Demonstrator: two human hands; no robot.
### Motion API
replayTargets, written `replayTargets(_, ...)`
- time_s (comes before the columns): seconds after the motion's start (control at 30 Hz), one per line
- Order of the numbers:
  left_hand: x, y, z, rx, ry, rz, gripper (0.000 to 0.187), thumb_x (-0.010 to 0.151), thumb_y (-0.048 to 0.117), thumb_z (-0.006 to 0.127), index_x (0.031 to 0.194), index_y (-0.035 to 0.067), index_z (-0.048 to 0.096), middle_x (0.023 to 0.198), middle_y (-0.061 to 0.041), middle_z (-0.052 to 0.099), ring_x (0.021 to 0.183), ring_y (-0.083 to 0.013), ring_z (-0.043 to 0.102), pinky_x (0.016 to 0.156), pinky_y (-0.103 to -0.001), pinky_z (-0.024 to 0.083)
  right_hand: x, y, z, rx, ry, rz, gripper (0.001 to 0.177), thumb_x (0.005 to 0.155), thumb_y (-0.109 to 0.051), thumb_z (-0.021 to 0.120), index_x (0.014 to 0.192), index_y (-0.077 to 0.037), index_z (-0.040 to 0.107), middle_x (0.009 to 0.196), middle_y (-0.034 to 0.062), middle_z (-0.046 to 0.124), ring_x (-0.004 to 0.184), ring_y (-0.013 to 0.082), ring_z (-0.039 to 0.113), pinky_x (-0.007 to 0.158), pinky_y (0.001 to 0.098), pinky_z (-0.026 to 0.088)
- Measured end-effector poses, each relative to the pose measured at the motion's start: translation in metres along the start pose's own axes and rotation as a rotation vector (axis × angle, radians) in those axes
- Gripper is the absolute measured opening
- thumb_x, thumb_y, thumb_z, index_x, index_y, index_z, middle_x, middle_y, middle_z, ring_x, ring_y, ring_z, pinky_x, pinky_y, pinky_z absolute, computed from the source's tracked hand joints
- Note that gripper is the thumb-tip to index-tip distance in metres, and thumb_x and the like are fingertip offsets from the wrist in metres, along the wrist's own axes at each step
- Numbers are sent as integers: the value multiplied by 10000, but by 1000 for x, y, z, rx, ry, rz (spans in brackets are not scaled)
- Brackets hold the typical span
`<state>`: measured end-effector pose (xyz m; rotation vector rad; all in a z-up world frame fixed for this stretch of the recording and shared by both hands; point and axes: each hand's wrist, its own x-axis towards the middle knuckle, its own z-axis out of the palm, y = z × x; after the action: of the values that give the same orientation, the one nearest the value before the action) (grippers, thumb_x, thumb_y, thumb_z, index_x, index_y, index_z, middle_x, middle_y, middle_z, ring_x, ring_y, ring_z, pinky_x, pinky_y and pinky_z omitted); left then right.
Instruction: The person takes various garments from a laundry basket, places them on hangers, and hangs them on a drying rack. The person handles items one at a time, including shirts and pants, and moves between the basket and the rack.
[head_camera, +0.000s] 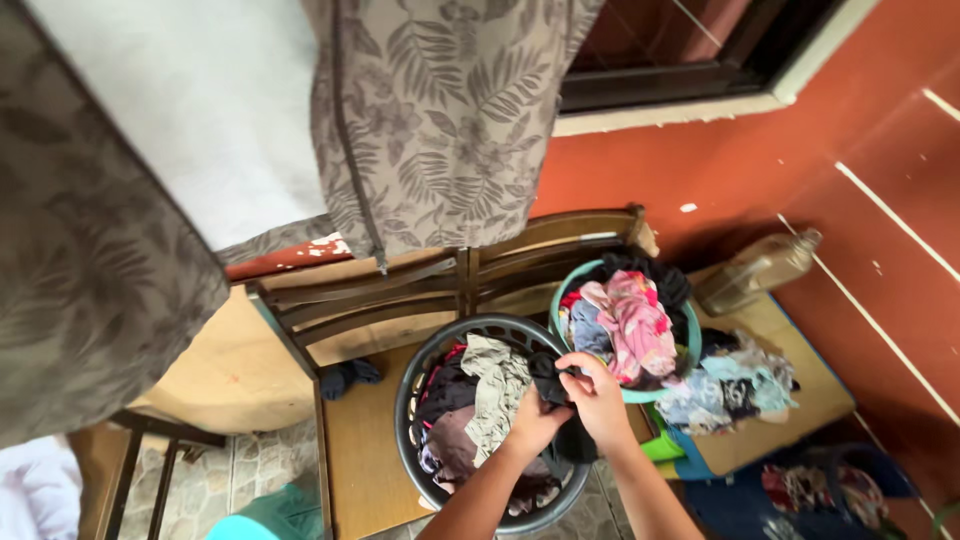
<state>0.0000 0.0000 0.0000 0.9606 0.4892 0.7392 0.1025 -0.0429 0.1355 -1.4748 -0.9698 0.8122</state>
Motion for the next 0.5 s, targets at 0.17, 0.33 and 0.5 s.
replayTargets(0.17,-17,76,-85,681,359,92,795,707,-4,761,1439,154,495,1288,-133,673,1241,-277,620,1059,-357,472,16,49,42,-51,21,-107,134,968,18,681,1046,-39,775,860,47,610,713,81,534,638,231,439)
replayTargets(0.33,-41,72,-262,879,715,71,516,734,-9,652,1230,129,676,1283,-122,645,1154,-341,667,970,-422,561,25,120,125,-278,-30,-91,234,864,-29,701,1070,-108,778,1002,85,737,767,155,653,654,277,520)
replayTargets(0.5,-50,18,-398,1377,714,-352,558,746,145,749,1272,280,625,1521,-53,454,1348,-305,513,1083,-424,475,6,250,145,-603,-288,1,322,855,-194,740,1175,-153,733,1318,149,635,1181,302,665,916,377,574)
